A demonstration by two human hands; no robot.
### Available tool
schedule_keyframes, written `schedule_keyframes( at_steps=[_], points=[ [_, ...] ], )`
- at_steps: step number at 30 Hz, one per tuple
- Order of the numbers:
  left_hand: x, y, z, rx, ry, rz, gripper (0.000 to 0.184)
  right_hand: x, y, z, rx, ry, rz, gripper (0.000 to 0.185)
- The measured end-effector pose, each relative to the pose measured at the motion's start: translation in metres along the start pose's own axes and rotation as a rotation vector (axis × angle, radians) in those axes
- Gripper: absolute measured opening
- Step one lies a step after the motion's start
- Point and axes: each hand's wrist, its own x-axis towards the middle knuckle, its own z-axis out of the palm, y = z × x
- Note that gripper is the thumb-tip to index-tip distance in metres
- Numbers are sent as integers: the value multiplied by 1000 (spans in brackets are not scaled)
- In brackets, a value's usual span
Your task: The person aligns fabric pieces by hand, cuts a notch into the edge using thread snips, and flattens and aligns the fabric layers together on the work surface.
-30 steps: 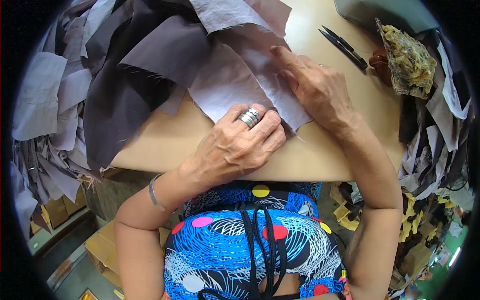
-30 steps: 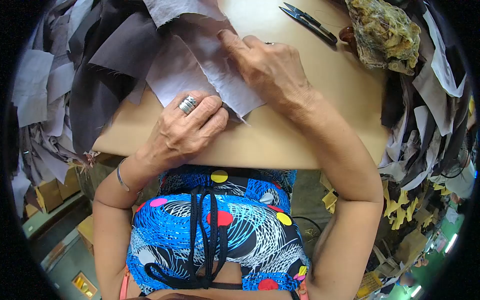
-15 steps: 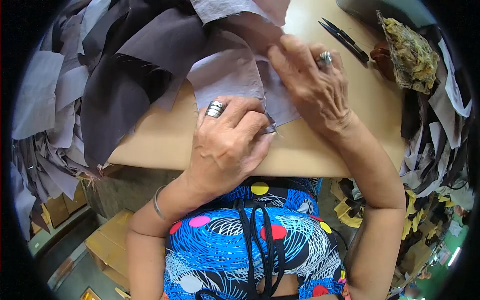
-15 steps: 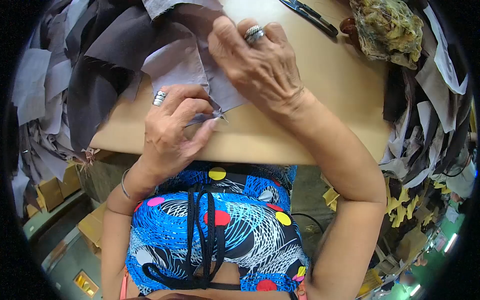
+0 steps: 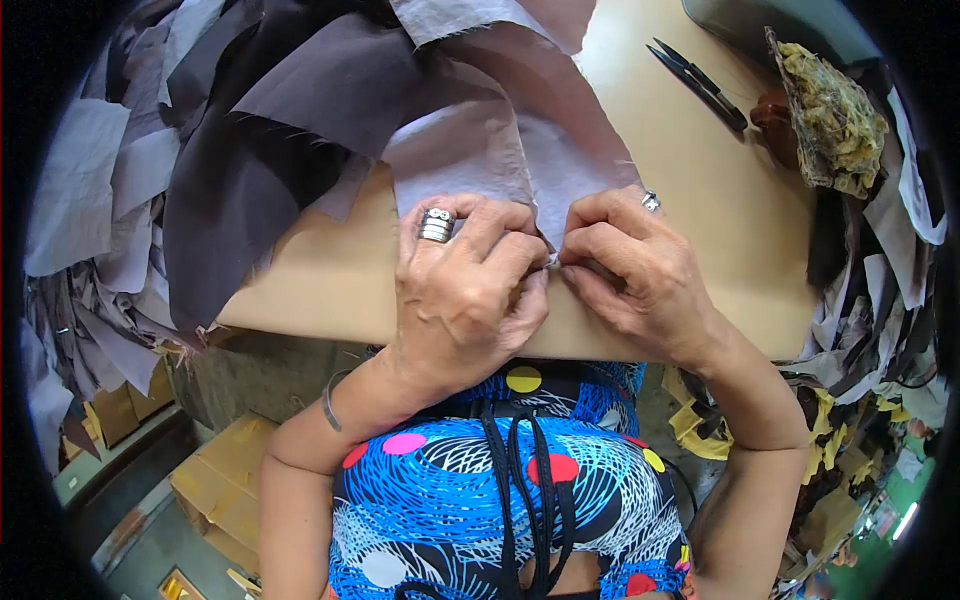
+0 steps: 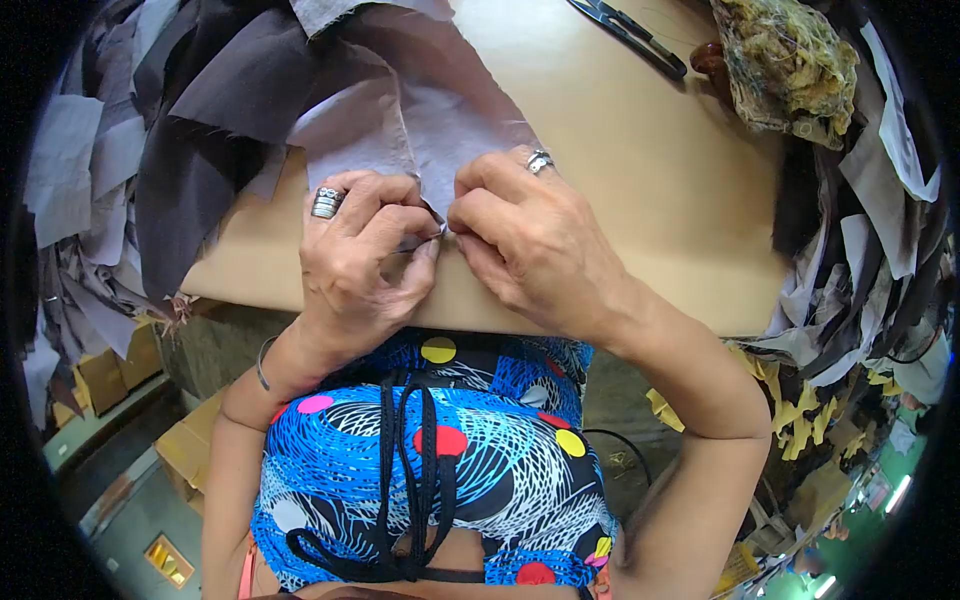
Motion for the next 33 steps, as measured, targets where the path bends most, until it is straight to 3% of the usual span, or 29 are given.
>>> schedule_keyframes(
  at_steps=[10, 33],
  points=[
    [1, -4, -8, -157, -67, -107, 10, 1, -9, 7, 34, 87, 124, 9],
    [5, 0, -4, -112, -37, -123, 11, 2, -8, 19, 49, 163, 117, 10]
  ],
)
